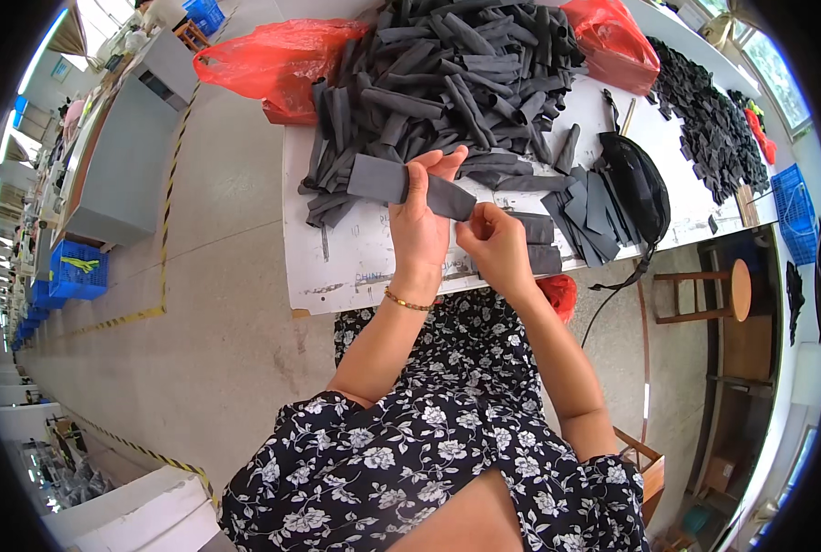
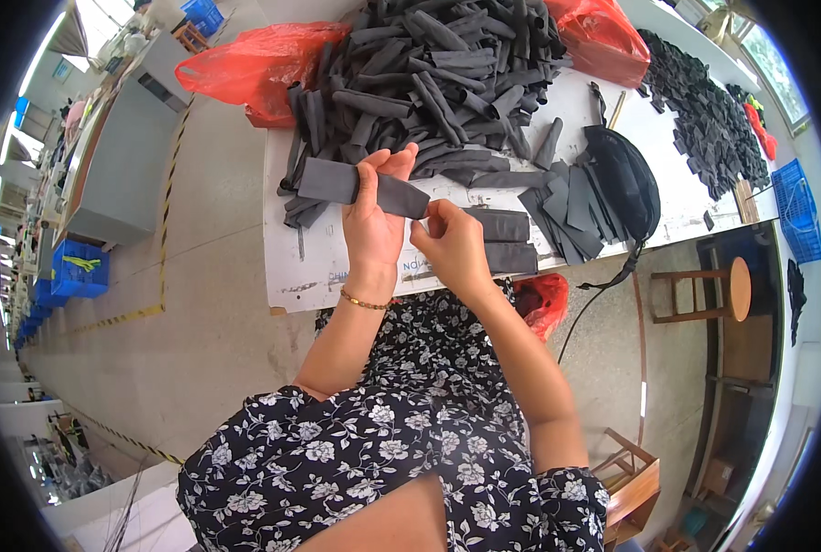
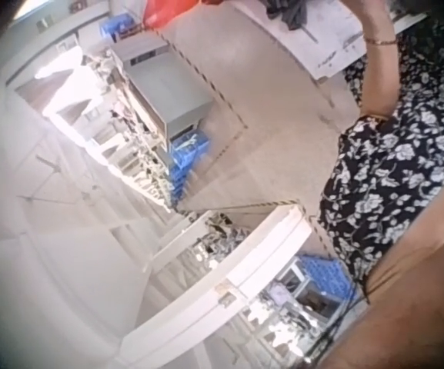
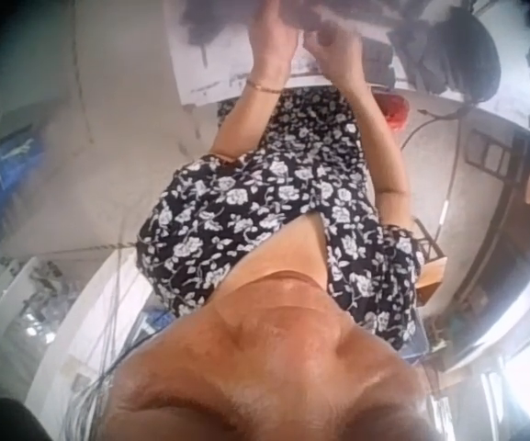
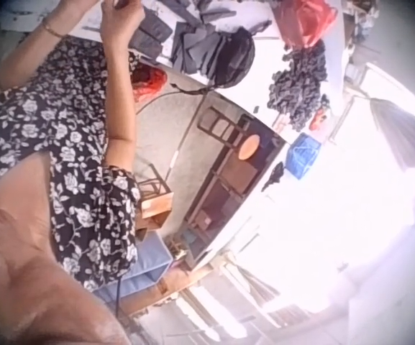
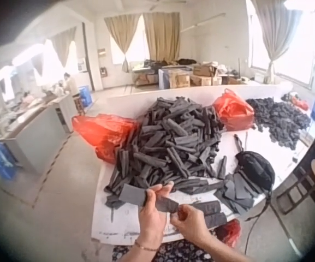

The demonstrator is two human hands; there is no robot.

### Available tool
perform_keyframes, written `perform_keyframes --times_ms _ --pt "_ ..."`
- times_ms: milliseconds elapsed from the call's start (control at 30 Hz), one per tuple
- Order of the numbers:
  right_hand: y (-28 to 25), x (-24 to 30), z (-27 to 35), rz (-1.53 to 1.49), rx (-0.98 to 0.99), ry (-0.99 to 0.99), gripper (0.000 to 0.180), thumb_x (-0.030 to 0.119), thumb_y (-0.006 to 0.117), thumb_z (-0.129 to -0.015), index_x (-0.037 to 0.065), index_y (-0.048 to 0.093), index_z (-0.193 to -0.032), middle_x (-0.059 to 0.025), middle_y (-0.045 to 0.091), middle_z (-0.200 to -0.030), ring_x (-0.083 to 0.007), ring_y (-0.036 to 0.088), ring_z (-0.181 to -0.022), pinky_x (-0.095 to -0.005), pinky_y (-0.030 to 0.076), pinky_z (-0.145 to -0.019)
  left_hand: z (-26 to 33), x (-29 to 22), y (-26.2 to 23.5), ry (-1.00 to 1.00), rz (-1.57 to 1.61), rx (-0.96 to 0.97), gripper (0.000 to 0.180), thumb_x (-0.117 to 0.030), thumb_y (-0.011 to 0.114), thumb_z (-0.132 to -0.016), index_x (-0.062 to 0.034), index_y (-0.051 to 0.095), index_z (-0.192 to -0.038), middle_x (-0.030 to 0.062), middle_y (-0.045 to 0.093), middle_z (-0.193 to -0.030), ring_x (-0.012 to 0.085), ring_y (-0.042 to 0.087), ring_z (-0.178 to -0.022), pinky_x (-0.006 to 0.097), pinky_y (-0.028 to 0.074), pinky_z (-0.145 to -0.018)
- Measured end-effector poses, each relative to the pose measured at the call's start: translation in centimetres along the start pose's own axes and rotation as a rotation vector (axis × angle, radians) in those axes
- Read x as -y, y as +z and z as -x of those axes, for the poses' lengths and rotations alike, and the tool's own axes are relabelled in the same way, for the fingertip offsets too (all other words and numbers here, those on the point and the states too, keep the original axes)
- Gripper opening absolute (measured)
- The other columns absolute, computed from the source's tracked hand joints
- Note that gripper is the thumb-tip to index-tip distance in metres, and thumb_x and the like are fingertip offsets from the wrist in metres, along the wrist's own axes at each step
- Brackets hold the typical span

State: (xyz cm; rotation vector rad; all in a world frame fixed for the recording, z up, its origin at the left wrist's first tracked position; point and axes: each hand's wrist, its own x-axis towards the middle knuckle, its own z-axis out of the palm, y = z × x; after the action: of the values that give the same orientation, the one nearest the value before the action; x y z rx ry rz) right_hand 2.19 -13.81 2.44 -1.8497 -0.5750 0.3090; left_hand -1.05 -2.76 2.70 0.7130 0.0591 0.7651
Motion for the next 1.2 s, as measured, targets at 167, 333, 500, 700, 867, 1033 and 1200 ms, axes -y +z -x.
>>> perform_keyframes --times_ms 167,333,500,700,867,1033,1200 --pt "-4.5 -8.1 -1.0 0.607 -0.169 -0.059 0.009 0.0 0.06 -0.074 0.0 0.063 -0.082 -0.0128 0.061 -0.066 -0.0218 0.06 -0.06 -0.0327 0.048 -0.06 -2.3 -3.3 -1.5 0.211 0.248 0.004 0.034 -0.031 0.044 -0.101 0.0003 0.055 -0.11 0.0172 0.067 -0.107 0.0333 0.055 -0.118 0.045 0.035 -0.111" --pt "-3.9 -0.9 -1.8 -0.091 0.027 -0.024 0.026 0.014 0.058 -0.093 -0.002 0.055 -0.113 -0.0081 0.065 -0.089 -0.0137 0.062 -0.071 -0.0276 0.051 -0.066 -2.7 -2.4 -1.9 0.067 0.346 0.059 0.031 -0.027 0.046 -0.1 -0.0009 0.055 -0.114 0.015 0.064 -0.115 0.032 0.052 -0.123 0.046 0.033 -0.114" --pt "0.0 3.3 -1.6 -0.813 0.116 0.153 0.037 0.024 0.061 -0.095 -0.004 0.055 -0.118 -0.0076 0.063 -0.099 -0.0136 0.061 -0.087 -0.0302 0.052 -0.079 -0.8 -1.4 -0.3 -0.042 0.275 -0.023 0.034 -0.031 0.048 -0.099 -0.0003 0.055 -0.111 0.0167 0.066 -0.11 0.0336 0.052 -0.122 0.043 0.035 -0.112" --pt "0.8 1.4 -0.7 -0.608 -0.159 -0.118 0.011 0.009 0.067 -0.088 -0.002 0.068 -0.086 -0.0017 0.063 -0.083 -0.0086 0.055 -0.078 -0.0234 0.044 -0.068 -0.6 -0.8 -1.1 -0.104 0.274 0.111 0.037 -0.035 0.052 -0.097 -0.0031 0.056 -0.116 0.0148 0.064 -0.116 0.0327 0.052 -0.122 0.045 0.038 -0.109" --pt "-2.3 2.3 -1.0 0.065 -0.315 -0.841 0.025 -0.01 0.075 -0.065 0.0 0.068 -0.087 -0.0068 0.063 -0.084 -0.0224 0.06 -0.076 -0.0289 0.048 -0.066 -1.4 -1.5 -5.9 -0.024 0.291 0.047 0.032 -0.029 0.059 -0.093 -0.0051 0.059 -0.114 0.011 0.066 -0.107 0.0272 0.063 -0.103 0.044 0.053 -0.094" --pt "-3.3 2.7 -0.6 0.157 -0.208 -1.003 0.032 -0.007 0.076 -0.061 0.002 0.069 -0.09 -0.006 0.064 -0.086 -0.0242 0.06 -0.077 -0.0319 0.049 -0.065 -0.8 -1.8 -6.7 -0.023 0.31 -0.035 0.011 -0.012 0.06 -0.093 -0.0022 0.064 -0.095 0.011 0.069 -0.092 0.0242 0.069 -0.084 0.038 0.059 -0.084" --pt "-4.0 1.7 0.0 0.076 -0.163 -0.841 0.025 -0.008 0.074 -0.067 0.001 0.069 -0.09 -0.0067 0.065 -0.089 -0.0219 0.06 -0.077 -0.0293 0.049 -0.066 -0.6 -2.0 -6.8 -0.041 0.36 0.034 0.011 -0.01 0.061 -0.092 -0.0012 0.065 -0.098 0.0126 0.069 -0.094 0.023 0.069 -0.088 0.038 0.058 -0.085"
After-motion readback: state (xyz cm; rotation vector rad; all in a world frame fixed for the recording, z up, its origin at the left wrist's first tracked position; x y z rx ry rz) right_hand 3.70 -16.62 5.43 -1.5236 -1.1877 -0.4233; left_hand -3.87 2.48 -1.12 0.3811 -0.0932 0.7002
